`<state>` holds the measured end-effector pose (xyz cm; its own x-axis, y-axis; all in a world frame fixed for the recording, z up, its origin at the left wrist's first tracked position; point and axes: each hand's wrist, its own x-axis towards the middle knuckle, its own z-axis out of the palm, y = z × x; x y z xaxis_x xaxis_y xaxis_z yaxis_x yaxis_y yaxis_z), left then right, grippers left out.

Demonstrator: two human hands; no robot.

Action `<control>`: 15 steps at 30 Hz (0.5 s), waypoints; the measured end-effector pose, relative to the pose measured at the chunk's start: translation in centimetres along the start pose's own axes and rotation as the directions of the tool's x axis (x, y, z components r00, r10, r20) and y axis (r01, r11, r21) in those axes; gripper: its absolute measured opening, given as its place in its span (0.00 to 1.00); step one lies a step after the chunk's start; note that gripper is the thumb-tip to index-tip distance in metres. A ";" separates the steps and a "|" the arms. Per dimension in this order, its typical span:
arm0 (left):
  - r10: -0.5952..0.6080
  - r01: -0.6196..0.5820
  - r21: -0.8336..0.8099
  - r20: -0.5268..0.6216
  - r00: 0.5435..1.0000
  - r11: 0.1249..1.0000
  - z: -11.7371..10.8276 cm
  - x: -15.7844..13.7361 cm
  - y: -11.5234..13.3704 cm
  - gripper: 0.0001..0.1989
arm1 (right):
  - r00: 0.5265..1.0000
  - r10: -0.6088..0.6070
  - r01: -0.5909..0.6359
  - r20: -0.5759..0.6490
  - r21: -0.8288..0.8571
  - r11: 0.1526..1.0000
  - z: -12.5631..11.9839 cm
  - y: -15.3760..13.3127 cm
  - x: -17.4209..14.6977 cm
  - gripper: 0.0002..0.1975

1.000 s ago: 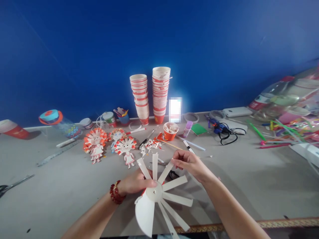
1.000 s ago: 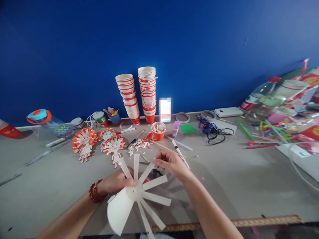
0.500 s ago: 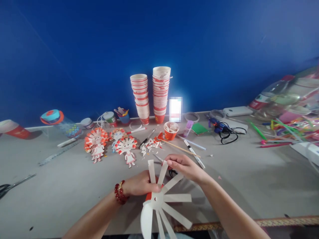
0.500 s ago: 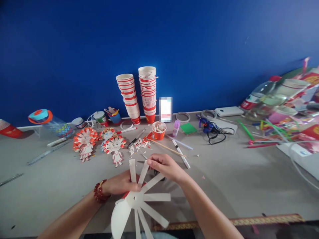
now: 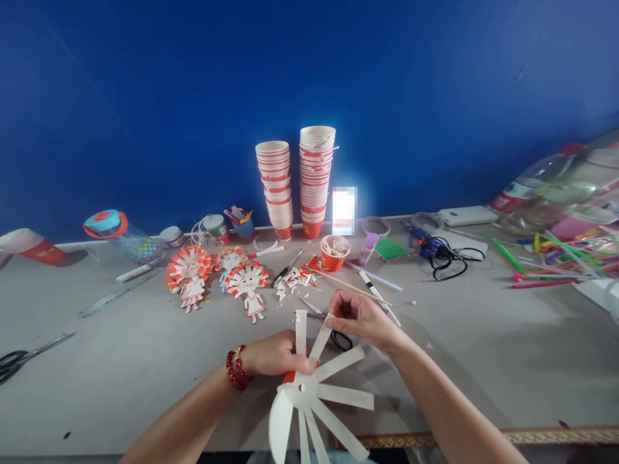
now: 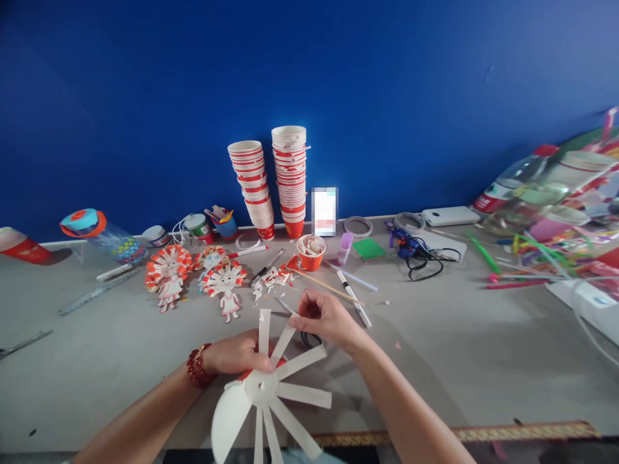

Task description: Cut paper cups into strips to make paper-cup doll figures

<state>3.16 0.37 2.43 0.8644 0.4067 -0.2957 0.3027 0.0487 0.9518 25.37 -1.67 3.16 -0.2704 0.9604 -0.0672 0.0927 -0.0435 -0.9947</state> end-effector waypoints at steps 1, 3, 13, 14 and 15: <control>0.002 -0.002 0.018 0.001 1.000 1.000 0.0 0.0 0.1 0.09 | 0.999 -0.012 0.012 0.034 -0.004 1.000 0.0 -0.2 0.0 0.17; -0.005 0.005 0.050 0.000 1.000 0.999 0.0 0.1 0.3 0.10 | 0.997 -0.040 0.044 0.073 -0.054 0.998 -0.1 -0.7 0.0 0.17; -0.116 0.116 0.008 0.000 0.993 0.993 0.1 0.5 -0.6 0.09 | 0.979 -0.062 0.123 0.194 -0.323 0.938 0.7 -3.6 1.5 0.17; -0.128 0.128 0.022 -0.003 0.992 0.992 0.0 0.5 -0.6 0.09 | 0.973 -0.056 0.133 0.226 -0.342 0.930 0.8 -3.8 1.7 0.16; -0.136 0.136 0.037 -0.009 0.991 0.990 0.0 0.5 -0.6 0.09 | 0.966 -0.045 0.134 0.254 -0.345 0.929 0.9 -3.9 1.9 0.16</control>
<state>3.44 0.55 1.71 0.8115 0.4044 -0.4218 0.4324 0.0700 0.8989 23.62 0.10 6.83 -0.5087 0.8600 -0.0393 0.3802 0.1835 -0.9065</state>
